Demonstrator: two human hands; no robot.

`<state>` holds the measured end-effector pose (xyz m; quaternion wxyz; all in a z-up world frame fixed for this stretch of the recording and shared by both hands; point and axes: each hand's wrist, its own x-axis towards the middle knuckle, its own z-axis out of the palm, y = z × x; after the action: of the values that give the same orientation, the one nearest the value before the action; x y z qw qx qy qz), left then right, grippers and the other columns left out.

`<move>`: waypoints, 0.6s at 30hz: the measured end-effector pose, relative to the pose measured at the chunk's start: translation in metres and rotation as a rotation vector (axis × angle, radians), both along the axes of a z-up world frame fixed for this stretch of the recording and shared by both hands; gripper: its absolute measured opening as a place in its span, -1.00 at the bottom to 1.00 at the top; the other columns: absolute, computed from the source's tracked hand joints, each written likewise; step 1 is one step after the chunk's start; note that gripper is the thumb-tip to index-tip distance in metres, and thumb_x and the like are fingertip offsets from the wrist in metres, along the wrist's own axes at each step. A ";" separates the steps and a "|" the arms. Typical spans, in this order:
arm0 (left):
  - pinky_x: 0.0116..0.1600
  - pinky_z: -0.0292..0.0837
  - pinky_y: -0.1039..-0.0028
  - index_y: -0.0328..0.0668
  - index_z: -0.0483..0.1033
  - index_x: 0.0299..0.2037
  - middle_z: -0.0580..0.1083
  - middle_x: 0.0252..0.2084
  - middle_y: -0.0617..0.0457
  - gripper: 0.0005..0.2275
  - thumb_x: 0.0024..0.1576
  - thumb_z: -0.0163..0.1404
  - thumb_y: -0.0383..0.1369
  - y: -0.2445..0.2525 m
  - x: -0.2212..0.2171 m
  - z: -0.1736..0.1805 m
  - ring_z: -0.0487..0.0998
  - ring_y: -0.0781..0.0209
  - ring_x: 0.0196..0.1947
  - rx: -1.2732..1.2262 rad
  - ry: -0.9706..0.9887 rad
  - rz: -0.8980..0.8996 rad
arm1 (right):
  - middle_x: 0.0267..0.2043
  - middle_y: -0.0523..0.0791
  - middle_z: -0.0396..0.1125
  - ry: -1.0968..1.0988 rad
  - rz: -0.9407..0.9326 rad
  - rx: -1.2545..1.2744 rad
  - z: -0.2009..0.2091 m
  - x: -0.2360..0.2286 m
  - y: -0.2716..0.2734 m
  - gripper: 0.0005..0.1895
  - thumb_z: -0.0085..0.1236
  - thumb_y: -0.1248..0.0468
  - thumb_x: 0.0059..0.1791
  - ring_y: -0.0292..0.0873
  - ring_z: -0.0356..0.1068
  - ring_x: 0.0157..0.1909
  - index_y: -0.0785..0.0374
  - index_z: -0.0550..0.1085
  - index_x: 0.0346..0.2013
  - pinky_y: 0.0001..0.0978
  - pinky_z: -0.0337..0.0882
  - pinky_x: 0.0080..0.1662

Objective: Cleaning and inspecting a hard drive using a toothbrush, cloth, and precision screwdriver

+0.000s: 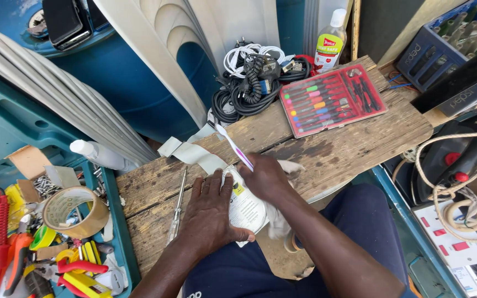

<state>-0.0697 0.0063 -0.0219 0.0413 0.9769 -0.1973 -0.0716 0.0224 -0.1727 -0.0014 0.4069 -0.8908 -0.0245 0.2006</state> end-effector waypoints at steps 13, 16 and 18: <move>0.57 -0.58 -0.12 -0.31 0.00 0.54 -0.09 0.60 -0.39 0.34 -0.25 0.33 0.54 0.001 -0.004 0.015 -0.22 -0.20 0.63 -0.087 0.074 0.057 | -0.41 -0.14 0.47 -0.010 0.070 0.009 0.007 -0.002 -0.008 -0.73 0.11 0.00 0.08 -0.14 0.40 -0.33 0.10 0.53 -0.31 -0.16 0.27 -0.26; 0.57 -0.62 -0.10 -0.29 -0.09 0.57 -0.13 0.61 -0.37 0.38 -0.25 0.32 0.56 0.001 -0.001 0.015 -0.24 -0.20 0.62 -0.048 0.111 0.059 | -0.46 -0.14 0.40 -0.067 0.077 -0.076 0.003 -0.021 -0.025 -0.69 0.05 -0.03 0.09 -0.04 0.41 -0.34 0.06 0.38 -0.41 -0.10 0.26 -0.23; 0.58 -0.54 -0.14 -0.34 0.01 0.53 -0.03 0.58 -0.38 0.37 -0.28 0.30 0.59 -0.001 -0.002 0.017 -0.15 -0.23 0.60 -0.031 0.068 0.045 | -0.42 -0.08 0.41 -0.165 0.042 -0.116 0.000 -0.028 -0.037 -0.80 0.03 0.11 -0.04 0.06 0.40 -0.28 0.10 0.35 -0.50 0.02 0.26 -0.23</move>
<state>-0.0715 0.0053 -0.0046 0.0647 0.9773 -0.1747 -0.1006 -0.0057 -0.2101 -0.0012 0.3468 -0.9257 -0.0649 0.1363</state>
